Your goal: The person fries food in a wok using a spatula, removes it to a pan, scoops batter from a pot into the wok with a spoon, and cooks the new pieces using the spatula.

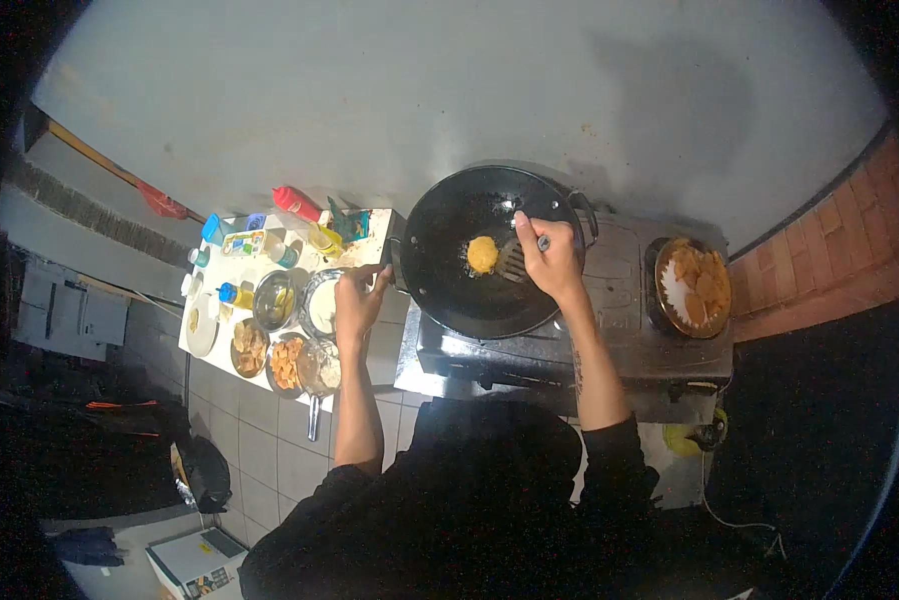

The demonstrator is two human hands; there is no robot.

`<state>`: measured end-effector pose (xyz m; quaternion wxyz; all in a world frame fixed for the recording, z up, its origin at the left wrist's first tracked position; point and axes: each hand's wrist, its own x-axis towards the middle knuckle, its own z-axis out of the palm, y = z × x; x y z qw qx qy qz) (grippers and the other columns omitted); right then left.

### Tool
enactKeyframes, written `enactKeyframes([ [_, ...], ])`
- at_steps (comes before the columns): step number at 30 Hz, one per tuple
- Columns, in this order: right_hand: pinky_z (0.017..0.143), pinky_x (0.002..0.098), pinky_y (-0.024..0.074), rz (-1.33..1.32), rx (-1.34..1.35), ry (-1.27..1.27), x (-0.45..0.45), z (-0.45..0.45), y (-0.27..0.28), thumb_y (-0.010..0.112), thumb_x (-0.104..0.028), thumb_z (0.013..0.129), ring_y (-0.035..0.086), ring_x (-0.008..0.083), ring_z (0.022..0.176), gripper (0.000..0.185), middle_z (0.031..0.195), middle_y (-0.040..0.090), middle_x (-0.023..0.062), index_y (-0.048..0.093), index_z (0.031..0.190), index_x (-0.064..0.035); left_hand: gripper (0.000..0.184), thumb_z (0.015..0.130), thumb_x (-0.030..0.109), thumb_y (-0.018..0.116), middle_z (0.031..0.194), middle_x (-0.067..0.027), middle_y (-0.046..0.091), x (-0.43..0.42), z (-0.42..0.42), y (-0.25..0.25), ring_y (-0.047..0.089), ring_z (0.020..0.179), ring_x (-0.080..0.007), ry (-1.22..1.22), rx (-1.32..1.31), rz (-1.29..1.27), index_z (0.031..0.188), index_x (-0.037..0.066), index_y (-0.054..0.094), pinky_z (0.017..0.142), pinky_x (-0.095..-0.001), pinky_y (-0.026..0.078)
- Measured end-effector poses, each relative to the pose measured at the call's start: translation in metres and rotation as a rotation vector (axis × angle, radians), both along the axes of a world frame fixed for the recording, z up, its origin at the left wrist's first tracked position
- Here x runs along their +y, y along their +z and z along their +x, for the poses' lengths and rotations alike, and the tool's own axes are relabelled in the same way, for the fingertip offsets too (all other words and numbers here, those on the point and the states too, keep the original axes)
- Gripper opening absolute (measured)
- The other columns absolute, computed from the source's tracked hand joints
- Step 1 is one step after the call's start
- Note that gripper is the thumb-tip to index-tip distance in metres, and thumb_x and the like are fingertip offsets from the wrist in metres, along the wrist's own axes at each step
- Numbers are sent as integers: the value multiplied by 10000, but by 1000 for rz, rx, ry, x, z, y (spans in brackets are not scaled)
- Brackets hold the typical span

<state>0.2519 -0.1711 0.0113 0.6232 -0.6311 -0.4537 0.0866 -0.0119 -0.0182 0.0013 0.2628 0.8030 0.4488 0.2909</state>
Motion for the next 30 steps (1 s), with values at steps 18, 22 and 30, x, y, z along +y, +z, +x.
enactKeyframes([
  [18,496,295,361,297,363,60,29,-13,-20,510,-201,986,433,98,501,430,527,429,38,477,614,13,331,816,291,715,720,-192,634,0,0,-1,607,645,-301,-7,34,-5,924,-21,710,629,-380,473],
  [22,564,363,416,-42,-114,-322,12,-6,-16,577,-167,907,536,204,545,280,562,530,109,614,700,19,330,817,291,713,723,-190,634,0,1,5,610,651,-301,-5,58,-6,918,-23,710,633,-377,474],
  [30,456,277,507,-359,470,-64,-7,-10,-8,563,-157,927,619,159,494,263,580,608,99,673,873,75,322,811,292,716,748,-200,645,8,0,-11,634,690,-329,-31,34,-1,906,-16,713,662,-393,486],
])
